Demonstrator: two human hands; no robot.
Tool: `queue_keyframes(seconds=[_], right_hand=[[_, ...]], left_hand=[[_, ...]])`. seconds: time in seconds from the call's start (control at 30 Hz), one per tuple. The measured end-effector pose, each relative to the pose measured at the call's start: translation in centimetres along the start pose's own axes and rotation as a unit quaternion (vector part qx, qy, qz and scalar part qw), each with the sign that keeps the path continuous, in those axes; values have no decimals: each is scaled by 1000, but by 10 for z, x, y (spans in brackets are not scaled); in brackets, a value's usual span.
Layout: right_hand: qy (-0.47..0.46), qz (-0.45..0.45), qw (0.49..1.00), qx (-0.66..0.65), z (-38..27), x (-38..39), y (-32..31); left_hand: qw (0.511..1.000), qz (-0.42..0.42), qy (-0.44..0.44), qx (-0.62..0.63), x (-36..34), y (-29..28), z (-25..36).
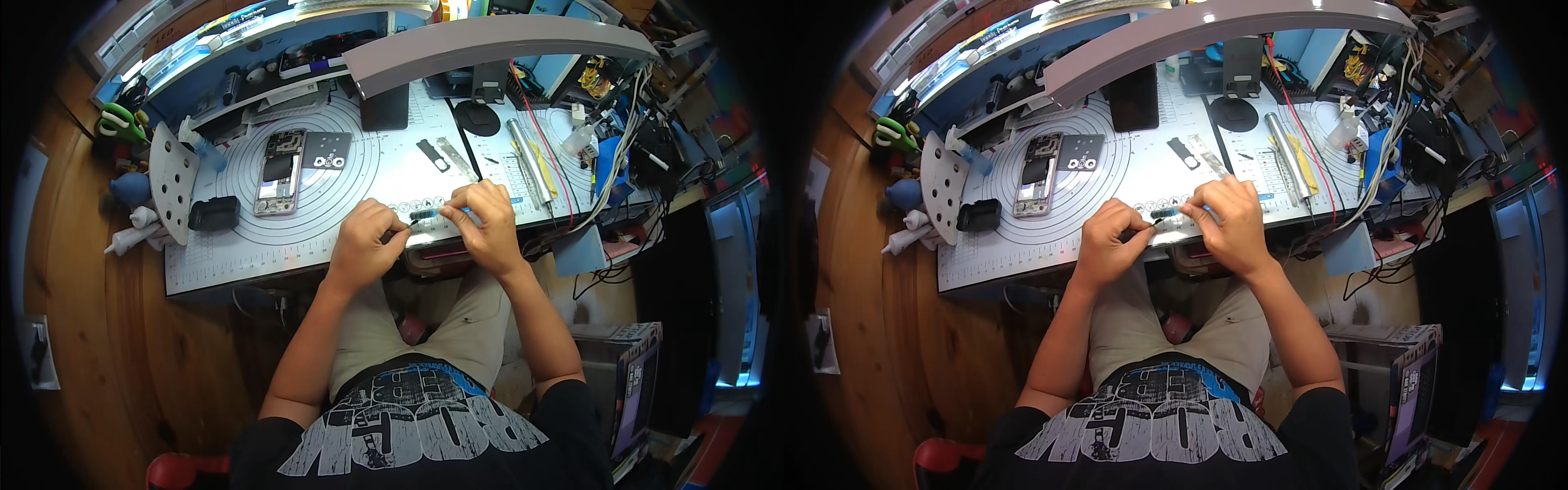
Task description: The person removes a small internal component from a phone with tweezers, cleans it with a brush and liquid, and then reinstalls the component into the phone chassis.
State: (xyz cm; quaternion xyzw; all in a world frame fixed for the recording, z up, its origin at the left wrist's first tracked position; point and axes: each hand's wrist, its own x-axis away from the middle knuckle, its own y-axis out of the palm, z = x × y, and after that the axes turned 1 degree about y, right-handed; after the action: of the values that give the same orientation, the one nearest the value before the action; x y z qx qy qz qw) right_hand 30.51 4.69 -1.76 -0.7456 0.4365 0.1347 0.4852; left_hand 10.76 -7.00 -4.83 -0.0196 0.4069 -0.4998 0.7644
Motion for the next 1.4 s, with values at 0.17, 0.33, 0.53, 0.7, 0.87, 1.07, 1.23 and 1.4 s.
queue_keyframes(seconds=[0.17,0.33,0.53,0.7,0.87,1.07,1.23,1.4], right_hand=[[90,8,995,42,-3,5,0],[246,25,960,-133,-58,31,10],[209,61,969,-113,-66,37,23],[209,67,971,-92,-54,34,27],[276,24,951,-140,-64,30,21],[317,12,933,-173,-56,32,22],[294,44,937,-182,-57,31,28],[338,6,921,-193,-60,29,20]], left_hand=[[1000,13,6,-16,-1,4,1],[998,23,33,-40,0,3,1],[997,21,56,-50,-1,6,1],[996,16,63,-58,-1,5,1],[996,25,69,-56,2,6,0],[995,15,79,-58,2,4,0],[995,19,76,-58,1,4,1],[996,25,78,-46,2,4,1]])
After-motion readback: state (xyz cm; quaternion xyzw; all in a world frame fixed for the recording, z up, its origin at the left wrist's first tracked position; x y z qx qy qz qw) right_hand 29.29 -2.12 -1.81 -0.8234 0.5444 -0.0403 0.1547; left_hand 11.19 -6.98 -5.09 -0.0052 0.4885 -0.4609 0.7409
